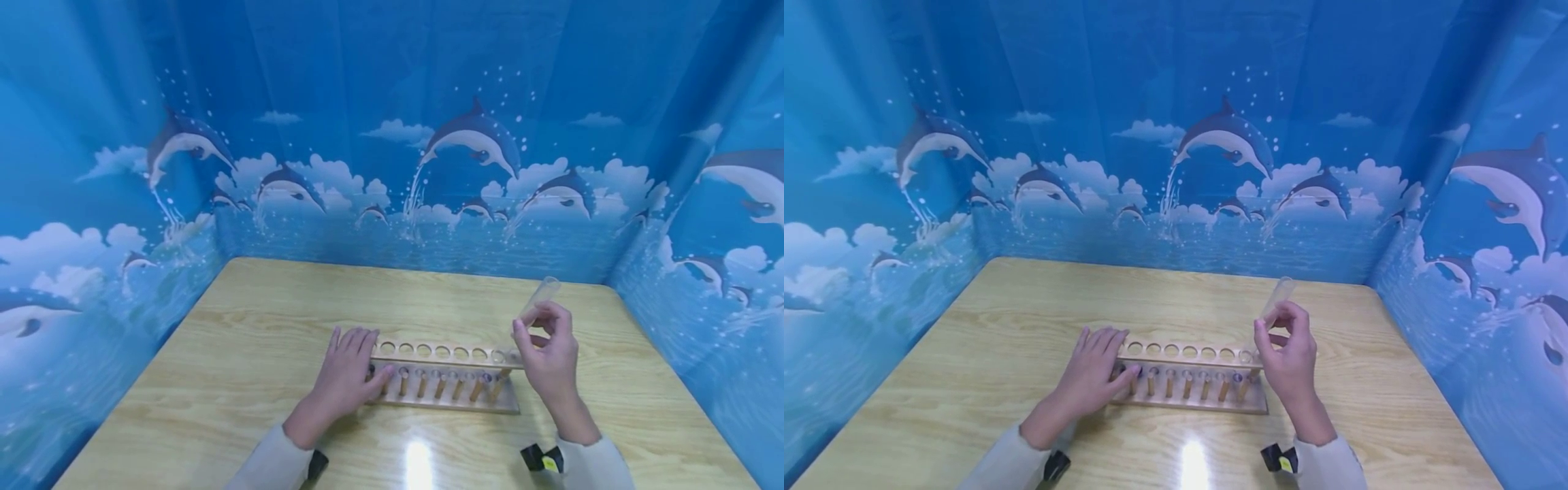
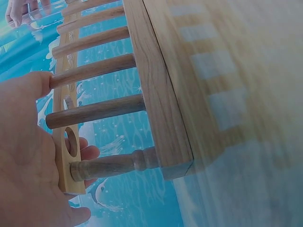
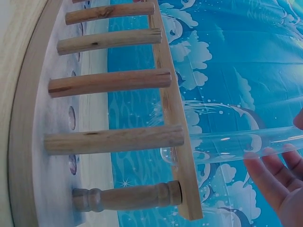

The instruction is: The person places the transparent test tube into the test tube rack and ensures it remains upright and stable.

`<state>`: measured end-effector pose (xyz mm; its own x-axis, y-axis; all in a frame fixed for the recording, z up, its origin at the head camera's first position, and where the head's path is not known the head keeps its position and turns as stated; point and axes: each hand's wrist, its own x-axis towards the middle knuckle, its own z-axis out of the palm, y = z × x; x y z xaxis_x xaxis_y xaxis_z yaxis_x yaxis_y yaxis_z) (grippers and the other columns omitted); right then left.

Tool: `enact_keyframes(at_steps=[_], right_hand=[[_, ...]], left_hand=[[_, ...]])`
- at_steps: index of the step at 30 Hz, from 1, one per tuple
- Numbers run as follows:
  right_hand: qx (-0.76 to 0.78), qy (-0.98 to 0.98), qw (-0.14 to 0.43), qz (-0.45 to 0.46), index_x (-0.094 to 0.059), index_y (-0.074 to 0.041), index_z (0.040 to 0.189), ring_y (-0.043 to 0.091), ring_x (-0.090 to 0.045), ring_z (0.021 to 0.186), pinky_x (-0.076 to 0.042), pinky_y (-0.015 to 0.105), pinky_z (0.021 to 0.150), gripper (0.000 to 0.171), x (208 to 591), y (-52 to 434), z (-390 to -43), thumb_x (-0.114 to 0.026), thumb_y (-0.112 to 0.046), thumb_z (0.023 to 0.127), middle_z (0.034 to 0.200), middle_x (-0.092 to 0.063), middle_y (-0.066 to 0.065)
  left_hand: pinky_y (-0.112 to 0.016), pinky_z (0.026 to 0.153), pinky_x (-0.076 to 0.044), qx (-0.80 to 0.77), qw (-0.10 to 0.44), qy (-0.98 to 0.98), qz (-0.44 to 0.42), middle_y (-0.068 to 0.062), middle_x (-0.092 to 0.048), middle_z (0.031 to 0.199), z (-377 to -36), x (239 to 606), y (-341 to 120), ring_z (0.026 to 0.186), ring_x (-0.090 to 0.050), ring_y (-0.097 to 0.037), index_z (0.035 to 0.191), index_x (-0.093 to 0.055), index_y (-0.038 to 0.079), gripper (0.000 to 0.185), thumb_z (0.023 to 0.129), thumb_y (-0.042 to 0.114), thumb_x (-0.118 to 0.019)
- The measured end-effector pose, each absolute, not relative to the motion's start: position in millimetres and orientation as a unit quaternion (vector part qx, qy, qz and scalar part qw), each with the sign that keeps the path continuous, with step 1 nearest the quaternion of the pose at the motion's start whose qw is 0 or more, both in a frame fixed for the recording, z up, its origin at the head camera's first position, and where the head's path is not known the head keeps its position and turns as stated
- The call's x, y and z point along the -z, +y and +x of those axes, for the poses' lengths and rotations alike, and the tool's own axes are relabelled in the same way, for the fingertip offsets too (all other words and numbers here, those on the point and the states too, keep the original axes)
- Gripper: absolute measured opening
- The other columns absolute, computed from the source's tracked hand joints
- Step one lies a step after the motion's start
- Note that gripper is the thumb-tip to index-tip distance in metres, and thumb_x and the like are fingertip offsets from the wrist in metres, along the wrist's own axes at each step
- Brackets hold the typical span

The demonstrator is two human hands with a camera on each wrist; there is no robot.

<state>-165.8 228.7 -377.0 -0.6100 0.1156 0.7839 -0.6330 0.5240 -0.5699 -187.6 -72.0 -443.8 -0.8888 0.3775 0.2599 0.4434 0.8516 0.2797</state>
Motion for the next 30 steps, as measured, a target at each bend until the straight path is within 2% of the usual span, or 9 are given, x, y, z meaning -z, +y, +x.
enact_keyframes(at_steps=[6,30], right_hand=[[-0.443,-0.782,0.409,0.158,-0.043,0.015,0.117,-0.005,-0.056,0.084,-0.05,0.006,0.066,0.036,388.1,233.1,-171.7,-0.059,0.014,0.085,0.084,-0.057,0.019],[-0.438,-0.792,0.401,0.141,-0.044,0.013,0.116,-0.006,-0.055,0.083,-0.049,0.006,0.061,0.042,410.7,244.2,-187.1,-0.062,0.019,0.079,0.083,-0.056,0.015]], left_hand=[[-0.058,0.117,-0.007,0.173,0.092,-0.957,-0.212,-0.016,-0.047,0.142,-187.0,443.5,-71.4,0.135,-0.037,-0.034,0.145,-0.041,0.003,0.073,0.094,0.055,-0.053],[-0.059,0.117,-0.008,0.173,0.102,-0.957,-0.211,-0.015,-0.047,0.142,-186.6,443.6,-71.2,0.135,-0.038,-0.033,0.145,-0.04,0.005,0.073,0.094,0.056,-0.051]])
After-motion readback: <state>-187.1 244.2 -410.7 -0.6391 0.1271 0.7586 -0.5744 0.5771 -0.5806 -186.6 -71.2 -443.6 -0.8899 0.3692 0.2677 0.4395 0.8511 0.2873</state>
